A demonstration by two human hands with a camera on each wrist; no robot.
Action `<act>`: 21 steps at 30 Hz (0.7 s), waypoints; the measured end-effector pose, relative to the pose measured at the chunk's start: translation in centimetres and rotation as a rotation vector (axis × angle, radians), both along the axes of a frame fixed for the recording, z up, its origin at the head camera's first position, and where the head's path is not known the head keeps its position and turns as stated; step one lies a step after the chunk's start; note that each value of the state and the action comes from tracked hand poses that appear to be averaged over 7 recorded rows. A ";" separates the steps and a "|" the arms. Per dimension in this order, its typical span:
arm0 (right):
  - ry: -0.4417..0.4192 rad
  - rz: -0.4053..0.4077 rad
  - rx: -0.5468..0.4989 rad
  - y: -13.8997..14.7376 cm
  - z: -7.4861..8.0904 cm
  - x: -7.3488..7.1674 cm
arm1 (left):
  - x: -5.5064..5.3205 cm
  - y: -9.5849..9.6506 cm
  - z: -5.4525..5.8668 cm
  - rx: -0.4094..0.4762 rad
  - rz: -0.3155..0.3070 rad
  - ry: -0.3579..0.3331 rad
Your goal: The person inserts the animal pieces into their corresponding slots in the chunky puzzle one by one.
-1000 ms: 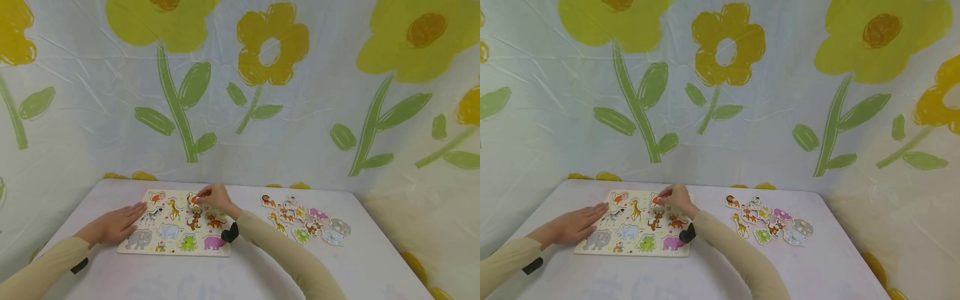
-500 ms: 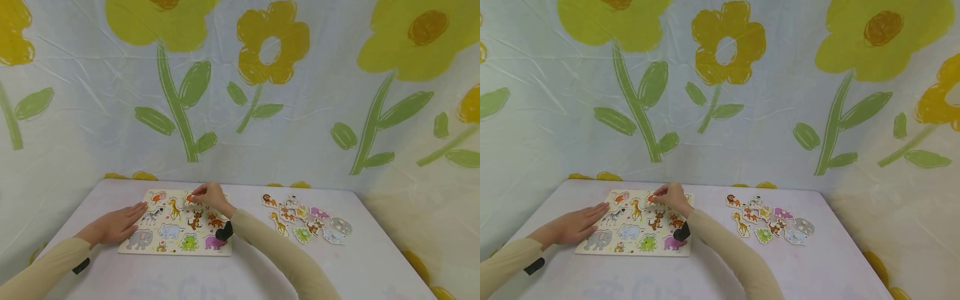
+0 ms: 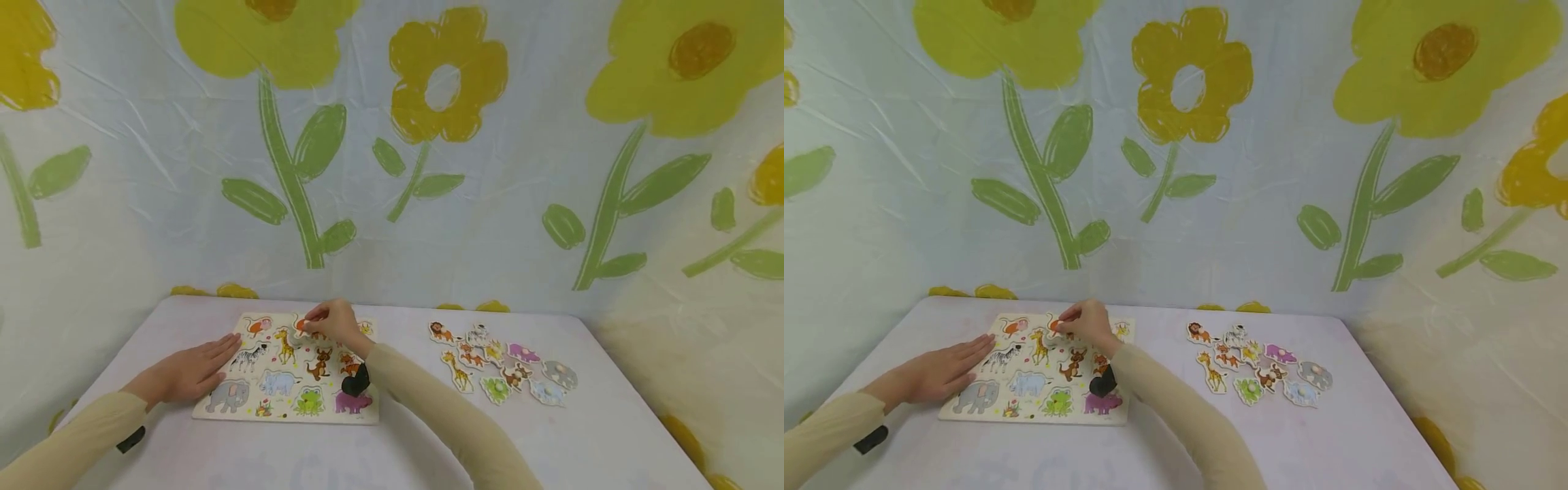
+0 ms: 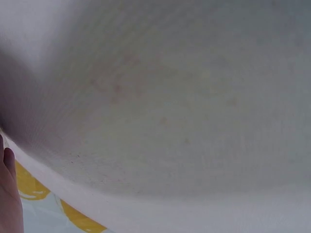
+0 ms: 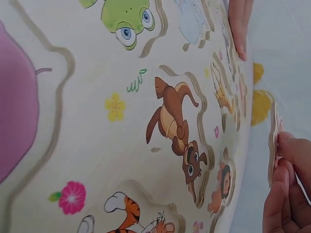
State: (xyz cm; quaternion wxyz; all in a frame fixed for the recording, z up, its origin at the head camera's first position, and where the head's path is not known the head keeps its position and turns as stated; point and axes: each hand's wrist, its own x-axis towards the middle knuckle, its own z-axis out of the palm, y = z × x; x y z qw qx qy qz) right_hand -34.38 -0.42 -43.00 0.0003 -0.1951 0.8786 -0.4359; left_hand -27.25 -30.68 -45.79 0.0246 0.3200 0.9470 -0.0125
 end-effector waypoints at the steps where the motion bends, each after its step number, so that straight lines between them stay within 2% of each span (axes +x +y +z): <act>1: -0.007 0.003 -0.003 -0.1 -0.1 0.1 | 0.1 0.0 -0.1 0.000 -0.002 -0.001; 6: -0.016 0.022 -0.004 -0.6 -0.4 0.2 | 0.5 0.0 -0.2 -0.003 -0.015 0.025; 10: 0.013 0.032 0.022 -1.2 -0.3 -0.1 | 0.4 0.1 0.0 0.014 -0.031 0.051; 16: 0.000 0.042 0.006 -2.1 -0.4 -0.4 | 0.1 -0.2 -0.2 0.035 -0.030 0.046; 21: -0.029 0.026 -0.005 -2.8 -0.5 -0.4 | 0.0 -0.2 -0.3 0.010 -0.015 0.030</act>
